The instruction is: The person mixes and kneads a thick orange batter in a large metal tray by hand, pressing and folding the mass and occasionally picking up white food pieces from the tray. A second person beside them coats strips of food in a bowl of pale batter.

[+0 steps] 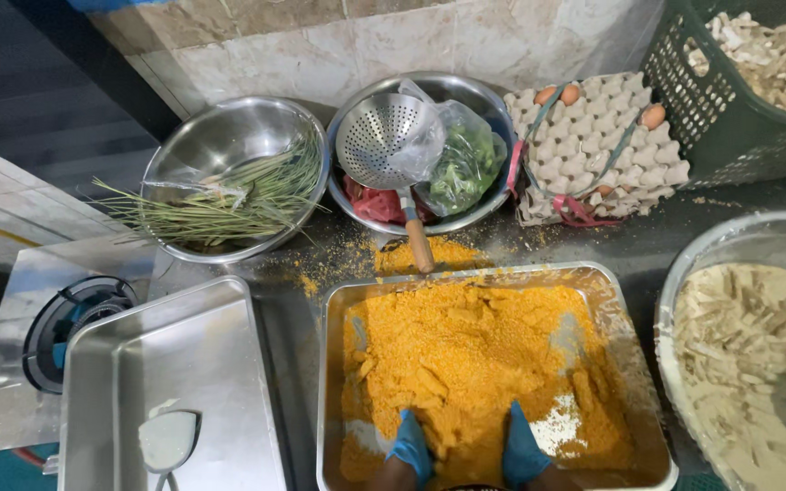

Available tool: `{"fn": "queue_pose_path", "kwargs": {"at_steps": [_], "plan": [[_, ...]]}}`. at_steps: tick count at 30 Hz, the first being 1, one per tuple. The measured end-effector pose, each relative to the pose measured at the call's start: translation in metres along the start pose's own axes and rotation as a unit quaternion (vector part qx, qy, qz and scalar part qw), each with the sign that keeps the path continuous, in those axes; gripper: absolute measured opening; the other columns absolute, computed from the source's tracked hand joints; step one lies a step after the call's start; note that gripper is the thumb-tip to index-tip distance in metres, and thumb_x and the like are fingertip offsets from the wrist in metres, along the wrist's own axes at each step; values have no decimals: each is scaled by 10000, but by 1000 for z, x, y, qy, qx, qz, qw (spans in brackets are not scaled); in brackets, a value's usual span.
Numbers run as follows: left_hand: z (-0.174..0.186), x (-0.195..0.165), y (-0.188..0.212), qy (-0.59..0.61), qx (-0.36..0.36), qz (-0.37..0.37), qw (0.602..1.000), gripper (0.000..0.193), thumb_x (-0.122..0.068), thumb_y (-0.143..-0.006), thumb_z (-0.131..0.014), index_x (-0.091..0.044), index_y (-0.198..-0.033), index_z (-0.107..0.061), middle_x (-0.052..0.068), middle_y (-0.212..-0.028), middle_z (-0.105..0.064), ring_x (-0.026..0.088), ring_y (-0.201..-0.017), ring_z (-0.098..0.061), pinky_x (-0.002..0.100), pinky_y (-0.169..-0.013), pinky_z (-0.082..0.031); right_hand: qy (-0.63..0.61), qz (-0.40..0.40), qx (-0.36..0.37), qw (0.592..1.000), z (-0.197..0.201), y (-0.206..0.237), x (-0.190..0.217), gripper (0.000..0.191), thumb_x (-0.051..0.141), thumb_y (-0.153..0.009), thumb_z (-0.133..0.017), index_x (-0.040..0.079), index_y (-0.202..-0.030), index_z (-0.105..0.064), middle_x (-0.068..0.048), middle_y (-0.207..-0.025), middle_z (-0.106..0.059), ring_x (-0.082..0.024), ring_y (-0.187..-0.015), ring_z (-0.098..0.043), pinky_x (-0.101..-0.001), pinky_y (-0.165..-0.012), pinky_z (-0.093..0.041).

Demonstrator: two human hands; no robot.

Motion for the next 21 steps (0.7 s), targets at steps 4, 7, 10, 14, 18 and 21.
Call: {"fn": "queue_pose_path", "kwargs": {"at_steps": [4,7,10,14,18,21], "plan": [[-41,-21,12,123,118,18,985,643,-762,-980,-375,-198,-1090,-664,49,-983,-663,337,-916,-624,566,-865,-518,523,374,103,759,-26,21,66,506,331,-1024,-479,15,-1417,-531,-118,-1378,-673,-270,-1262,-624,-413,-1143,-421],[-23,-59,36,-37,52,17,998,622,-770,-993,-400,-214,-1168,-617,6,-1081,-624,342,-1021,-606,606,-939,-533,624,338,174,682,-20,21,94,500,237,-964,-574,3,-1405,-533,-98,-1371,-688,-246,-1277,-619,-385,-1171,-354],[15,-151,64,-407,-142,-239,870,707,-637,-1021,-387,-105,-1372,-692,172,-1318,-721,322,-1192,-690,428,-999,-546,452,272,0,850,14,10,162,524,307,-966,-593,23,-1407,-580,-98,-1363,-674,-214,-1234,-614,-377,-1076,-414],[8,-228,85,-341,-192,-557,733,725,-587,-1011,-429,-38,-1477,-512,134,-1468,-591,255,-1337,-570,347,-1108,-421,385,382,-112,833,-7,7,234,562,384,-979,-606,46,-1428,-599,-94,-1373,-643,-183,-1209,-602,-342,-1008,-464],[-15,-257,45,-172,-72,-502,845,746,-597,-974,-493,-14,-1432,-572,119,-1468,-606,239,-1331,-567,361,-1118,-419,284,222,-53,931,-53,-38,228,589,468,-976,-490,200,-1500,-523,68,-1466,-559,-117,-1264,-527,-335,-1003,-380],[-41,-261,26,-233,-83,-397,884,771,-620,-962,-454,-22,-1422,-607,114,-1450,-628,240,-1333,-570,364,-1129,-407,368,181,33,911,-111,-56,205,628,452,-1038,-506,20,-1491,-564,-194,-1519,-550,-329,-1366,-521,-423,-1120,-376]]}}
Point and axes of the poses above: each hand's wrist, its own y-axis away from the middle knuckle, its own z-axis out of the back of the hand, x = y × z, the point moved 8 cm from there along -y, towards the middle knuckle
